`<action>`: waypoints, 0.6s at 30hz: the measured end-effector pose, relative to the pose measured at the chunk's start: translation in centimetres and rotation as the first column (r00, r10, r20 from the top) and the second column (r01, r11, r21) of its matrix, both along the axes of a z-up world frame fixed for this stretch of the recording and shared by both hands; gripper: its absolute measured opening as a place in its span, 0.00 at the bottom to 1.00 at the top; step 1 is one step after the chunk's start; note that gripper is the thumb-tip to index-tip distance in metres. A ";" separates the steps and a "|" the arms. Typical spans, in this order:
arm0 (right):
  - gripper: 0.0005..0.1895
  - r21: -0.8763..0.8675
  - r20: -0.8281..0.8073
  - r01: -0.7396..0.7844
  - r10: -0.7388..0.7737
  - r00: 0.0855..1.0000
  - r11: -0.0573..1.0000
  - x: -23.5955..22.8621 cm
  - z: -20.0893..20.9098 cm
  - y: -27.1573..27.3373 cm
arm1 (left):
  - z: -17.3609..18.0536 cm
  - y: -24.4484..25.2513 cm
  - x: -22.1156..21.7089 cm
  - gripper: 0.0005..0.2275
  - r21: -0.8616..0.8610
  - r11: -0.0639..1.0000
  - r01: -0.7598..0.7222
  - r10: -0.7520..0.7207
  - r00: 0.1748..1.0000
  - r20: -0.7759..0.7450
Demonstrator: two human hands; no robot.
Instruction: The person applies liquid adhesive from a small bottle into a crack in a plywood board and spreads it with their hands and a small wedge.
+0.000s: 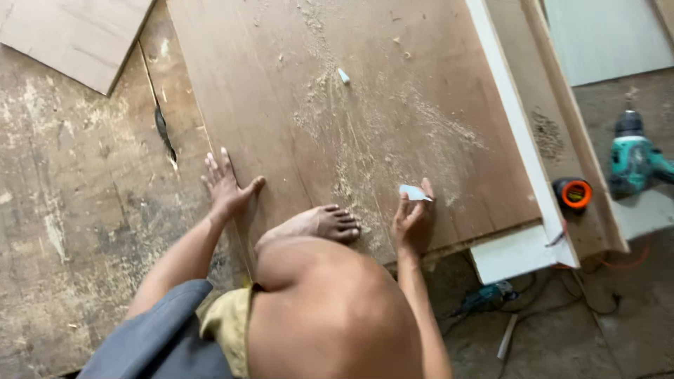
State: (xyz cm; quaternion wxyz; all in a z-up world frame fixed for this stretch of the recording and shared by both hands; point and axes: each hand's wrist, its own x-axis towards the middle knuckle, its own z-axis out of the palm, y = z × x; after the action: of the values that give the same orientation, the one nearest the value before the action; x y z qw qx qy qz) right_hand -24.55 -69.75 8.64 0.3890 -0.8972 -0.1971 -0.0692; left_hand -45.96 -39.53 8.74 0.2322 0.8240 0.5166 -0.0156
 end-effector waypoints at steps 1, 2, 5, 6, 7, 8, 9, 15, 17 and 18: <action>0.22 0.017 -0.107 -0.016 0.018 0.994 1.000 -0.4 -0.7 -0.4 | -0.3 0.4 -0.3 0.50 -0.006 1.000 0.002 -0.002 0.999 -0.047; 0.22 0.016 -0.097 -0.022 0.023 0.995 1.000 -0.9 -0.6 -1.0 | -0.4 0.4 -0.3 0.50 -0.007 1.000 -0.004 0.004 0.999 -0.037; 0.22 0.103 -0.102 -0.162 0.172 0.980 0.981 -1.8 -1.4 -1.8 | -1.1 1.5 -1.3 0.50 -0.069 0.998 -0.005 0.000 0.997 -0.074; 0.22 0.088 -0.110 -0.118 0.128 0.986 0.989 -1.6 -2.4 -2.0 | -1.8 2.1 -1.7 0.48 -0.059 0.998 0.028 -0.034 0.994 -0.104; 0.22 0.071 -0.119 -0.076 0.084 0.989 0.995 -1.5 -3.4 -2.3 | -2.4 2.7 -2.4 0.47 -0.052 0.997 0.059 -0.066 0.989 -0.135; 0.22 0.072 -0.113 -0.091 0.099 0.989 0.993 -1.9 -3.5 -2.3 | -2.5 3.0 -3.4 0.47 -0.050 0.998 0.045 -0.051 0.990 -0.130; 0.19 0.090 -0.050 -0.104 0.109 0.993 0.991 -1.9 -3.6 -2.1 | -2.6 3.4 -4.0 0.44 -0.058 0.991 0.118 -0.123 0.989 -0.085; 0.17 0.085 0.018 -0.127 0.126 0.992 0.988 -2.0 -4.4 -2.0 | -2.0 4.1 -7.9 0.34 -0.105 0.956 0.273 -0.259 0.957 0.129; 0.16 0.073 0.031 -0.122 0.120 0.992 0.990 -1.8 -4.3 -1.6 | -0.9 4.2 -8.1 0.32 -0.103 0.954 0.283 -0.267 0.953 0.146; 0.16 0.051 0.035 -0.113 0.111 0.993 0.992 -1.8 -4.4 -1.3 | -1.1 4.5 -8.4 0.30 -0.077 0.957 0.279 -0.267 0.954 0.135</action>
State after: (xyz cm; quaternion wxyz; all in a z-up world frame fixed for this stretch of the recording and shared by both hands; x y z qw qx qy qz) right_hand -26.36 -71.04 4.19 0.4129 -0.8729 -0.2513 -0.0666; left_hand -54.32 -35.01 7.67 0.2983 0.8749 0.3810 -0.0212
